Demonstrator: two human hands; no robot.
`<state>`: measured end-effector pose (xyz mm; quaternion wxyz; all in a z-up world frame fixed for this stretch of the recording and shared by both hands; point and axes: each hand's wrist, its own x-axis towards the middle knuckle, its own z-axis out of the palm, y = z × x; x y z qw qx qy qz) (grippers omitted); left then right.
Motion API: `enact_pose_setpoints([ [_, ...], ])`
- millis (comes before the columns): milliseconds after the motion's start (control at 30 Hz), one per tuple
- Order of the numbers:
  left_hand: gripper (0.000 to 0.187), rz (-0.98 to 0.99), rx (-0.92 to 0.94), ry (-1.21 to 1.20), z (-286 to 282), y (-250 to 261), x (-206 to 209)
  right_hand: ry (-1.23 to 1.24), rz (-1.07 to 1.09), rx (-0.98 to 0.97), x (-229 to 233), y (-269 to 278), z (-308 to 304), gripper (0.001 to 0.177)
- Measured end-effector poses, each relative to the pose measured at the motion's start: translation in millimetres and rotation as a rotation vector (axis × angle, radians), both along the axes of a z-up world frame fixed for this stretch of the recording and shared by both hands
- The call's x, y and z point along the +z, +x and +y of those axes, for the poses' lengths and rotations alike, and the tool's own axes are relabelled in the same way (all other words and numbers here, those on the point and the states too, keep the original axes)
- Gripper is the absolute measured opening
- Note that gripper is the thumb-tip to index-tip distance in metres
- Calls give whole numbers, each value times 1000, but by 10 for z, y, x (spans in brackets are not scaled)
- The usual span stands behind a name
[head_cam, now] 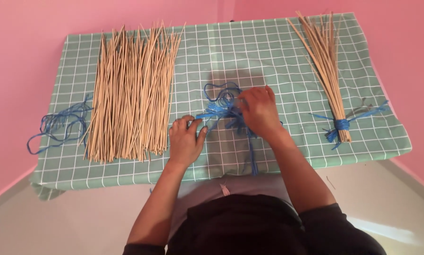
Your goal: The person is organizing thin wooden sticks into uniform bundles and securing each bundle with a blue plastic string.
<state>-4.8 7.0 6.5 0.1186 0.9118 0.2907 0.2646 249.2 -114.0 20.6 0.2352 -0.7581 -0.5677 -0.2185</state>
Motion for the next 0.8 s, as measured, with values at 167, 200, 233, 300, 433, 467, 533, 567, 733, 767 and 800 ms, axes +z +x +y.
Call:
enact_pose_setpoints([
  [167,31,-6,-23,-27,13,-38,-33,-285,90,-56,-152,-141,35,22],
  [200,31,-15,-18,-41,42,-10,-16,-251,120,-38,-172,-88,82,12],
  [233,31,-25,-20,-38,70,9,-33,-248,111,-41,-112,-40,109,12],
  [300,32,-33,2,-52,52,-6,-114,188,383,123,-39,12,112,12],
  [433,33,-47,15,-73,32,-34,-79,382,460,73,457,65,30,19],
  [467,34,-53,11,-86,34,-31,-73,431,660,125,621,32,-2,17],
  [533,34,-66,5,-93,36,-23,-56,481,852,181,902,-69,-68,15],
  [567,33,-63,9,-90,37,-20,-50,518,953,261,1013,-139,-102,13],
  [733,33,-62,3,-103,20,-42,-33,614,1126,465,1245,-509,-232,9],
  [767,33,-60,5,-99,19,-47,-43,605,1127,464,1285,-598,-256,9],
  [800,34,-58,5,-93,22,-40,-48,598,1127,463,1329,-680,-283,10],
])
